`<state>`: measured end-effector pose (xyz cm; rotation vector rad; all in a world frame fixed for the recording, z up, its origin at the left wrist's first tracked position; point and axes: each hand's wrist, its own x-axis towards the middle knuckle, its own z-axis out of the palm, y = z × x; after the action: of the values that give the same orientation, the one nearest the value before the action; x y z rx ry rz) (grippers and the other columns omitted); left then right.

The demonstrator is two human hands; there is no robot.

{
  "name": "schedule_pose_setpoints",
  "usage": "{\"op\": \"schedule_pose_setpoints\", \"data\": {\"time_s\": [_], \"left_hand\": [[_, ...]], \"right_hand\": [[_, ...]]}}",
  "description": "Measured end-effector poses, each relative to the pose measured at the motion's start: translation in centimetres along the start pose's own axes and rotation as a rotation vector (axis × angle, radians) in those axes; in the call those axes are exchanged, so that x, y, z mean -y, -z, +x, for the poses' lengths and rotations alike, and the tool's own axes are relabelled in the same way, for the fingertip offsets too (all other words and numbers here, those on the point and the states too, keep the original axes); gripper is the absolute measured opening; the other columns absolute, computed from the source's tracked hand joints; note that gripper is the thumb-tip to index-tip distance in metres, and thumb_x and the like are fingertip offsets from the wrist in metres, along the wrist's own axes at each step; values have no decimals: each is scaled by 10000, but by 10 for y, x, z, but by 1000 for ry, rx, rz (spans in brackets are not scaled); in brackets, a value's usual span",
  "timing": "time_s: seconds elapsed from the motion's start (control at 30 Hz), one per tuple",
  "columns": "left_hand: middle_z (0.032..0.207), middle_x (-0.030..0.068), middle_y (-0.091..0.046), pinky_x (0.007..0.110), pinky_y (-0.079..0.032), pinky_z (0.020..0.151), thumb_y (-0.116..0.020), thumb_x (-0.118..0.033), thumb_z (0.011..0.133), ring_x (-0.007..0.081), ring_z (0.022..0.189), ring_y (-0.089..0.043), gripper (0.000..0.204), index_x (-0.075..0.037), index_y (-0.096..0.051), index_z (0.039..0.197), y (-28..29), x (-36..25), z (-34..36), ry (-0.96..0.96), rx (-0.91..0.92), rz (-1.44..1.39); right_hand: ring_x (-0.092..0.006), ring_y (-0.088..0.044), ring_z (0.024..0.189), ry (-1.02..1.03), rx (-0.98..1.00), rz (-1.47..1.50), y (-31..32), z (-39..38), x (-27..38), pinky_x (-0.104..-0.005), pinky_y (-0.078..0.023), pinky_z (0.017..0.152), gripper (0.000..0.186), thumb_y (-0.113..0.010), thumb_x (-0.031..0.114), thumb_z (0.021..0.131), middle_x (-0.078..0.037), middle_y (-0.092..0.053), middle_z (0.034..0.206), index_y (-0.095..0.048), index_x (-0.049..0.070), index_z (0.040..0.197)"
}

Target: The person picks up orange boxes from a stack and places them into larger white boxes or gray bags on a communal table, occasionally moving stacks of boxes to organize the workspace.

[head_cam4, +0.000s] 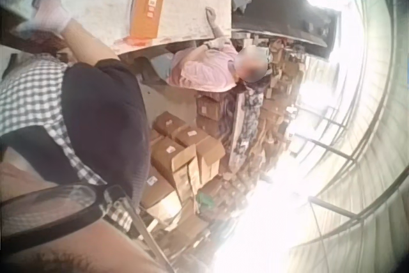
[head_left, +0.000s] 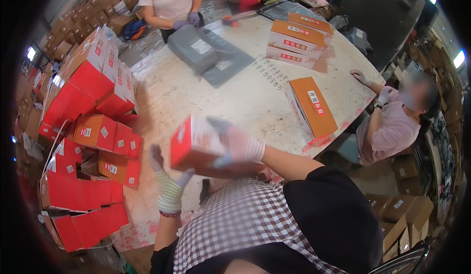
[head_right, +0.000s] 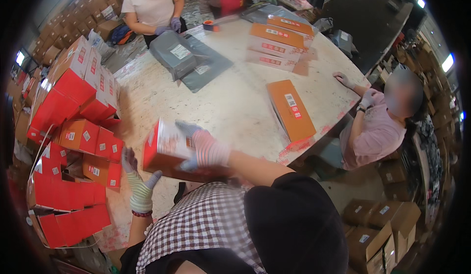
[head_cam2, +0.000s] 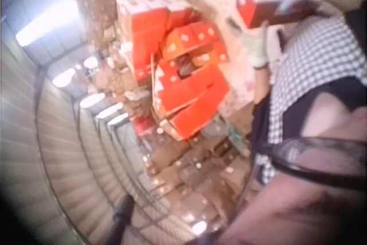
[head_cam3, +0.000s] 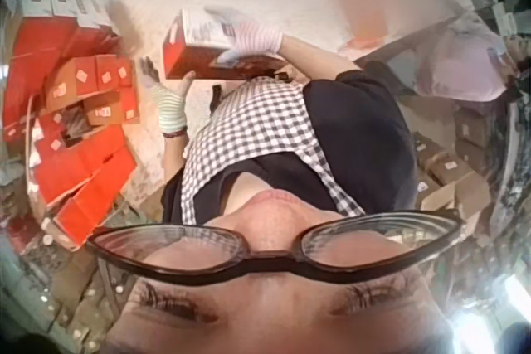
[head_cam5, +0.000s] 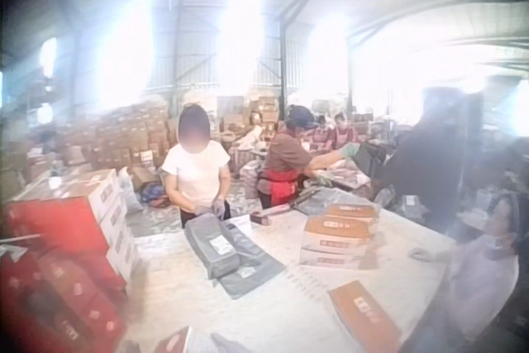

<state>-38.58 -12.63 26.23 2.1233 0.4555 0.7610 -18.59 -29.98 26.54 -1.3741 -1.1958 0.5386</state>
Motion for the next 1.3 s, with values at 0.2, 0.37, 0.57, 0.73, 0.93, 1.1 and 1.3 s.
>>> {"op": "schedule_pose_setpoints", "data": {"time_s": [0.2,0.37,0.57,0.73,0.93,1.1,1.3], "left_hand": [[1388,80,-575,421,-472,1090,-851,-158,705,270,1287,-560,954,-119,-395,1542,-48,-19,26,396,21,-884],[1364,107,-598,438,-546,965,-767,-74,754,296,1169,-636,833,-152,-431,1512,-78,68,32,666,194,-853],[1530,122,-494,478,-506,1091,-709,15,674,314,1395,-502,1025,-140,-311,1606,-69,-14,37,591,408,-1221],[1569,118,-448,430,-437,1163,-711,-23,700,316,1445,-448,1032,-110,-266,1626,-66,-24,49,470,498,-1245],[1554,194,-437,420,-370,1201,-812,-305,847,334,1462,-398,943,-20,-302,1587,-117,18,26,297,872,-217],[1470,201,-447,396,-383,1131,-699,-425,927,317,1335,-439,752,-51,-408,1511,-30,140,88,390,-11,-336],[1535,43,-526,551,-481,1026,-580,-715,917,303,1284,-592,772,-206,-512,1494,206,212,123,613,-601,-1038]], "right_hand": [[-372,-517,1371,-133,-264,-44,27,34,-12,-406,-413,1147,997,-874,359,784,-242,-524,1474,-348,0,1550],[-474,-278,1511,-215,-82,-714,-11,2,10,-590,-248,1224,1086,-795,474,801,-258,-314,1628,-228,56,1627],[-520,-179,1545,-403,-59,-813,12,-3,35,-654,-132,1235,1048,-821,412,774,-285,-212,1677,-283,87,1613],[-519,-207,1536,-378,-83,-740,30,-6,48,-644,-153,1239,992,-828,217,757,-270,-255,1665,-320,104,1601],[-462,-213,1538,-663,92,-1315,11,-17,-17,-699,-168,1203,945,-756,358,836,-197,-218,1692,-279,160,1628],[-449,-256,1525,-867,-191,-1396,102,-97,-119,-641,-136,1232,906,-669,480,904,-186,-319,1658,-284,98,1629],[-420,-264,1531,-897,-250,-1408,153,-120,-141,-624,-127,1243,884,-662,504,910,-144,-296,1681,-317,103,1618]]}}
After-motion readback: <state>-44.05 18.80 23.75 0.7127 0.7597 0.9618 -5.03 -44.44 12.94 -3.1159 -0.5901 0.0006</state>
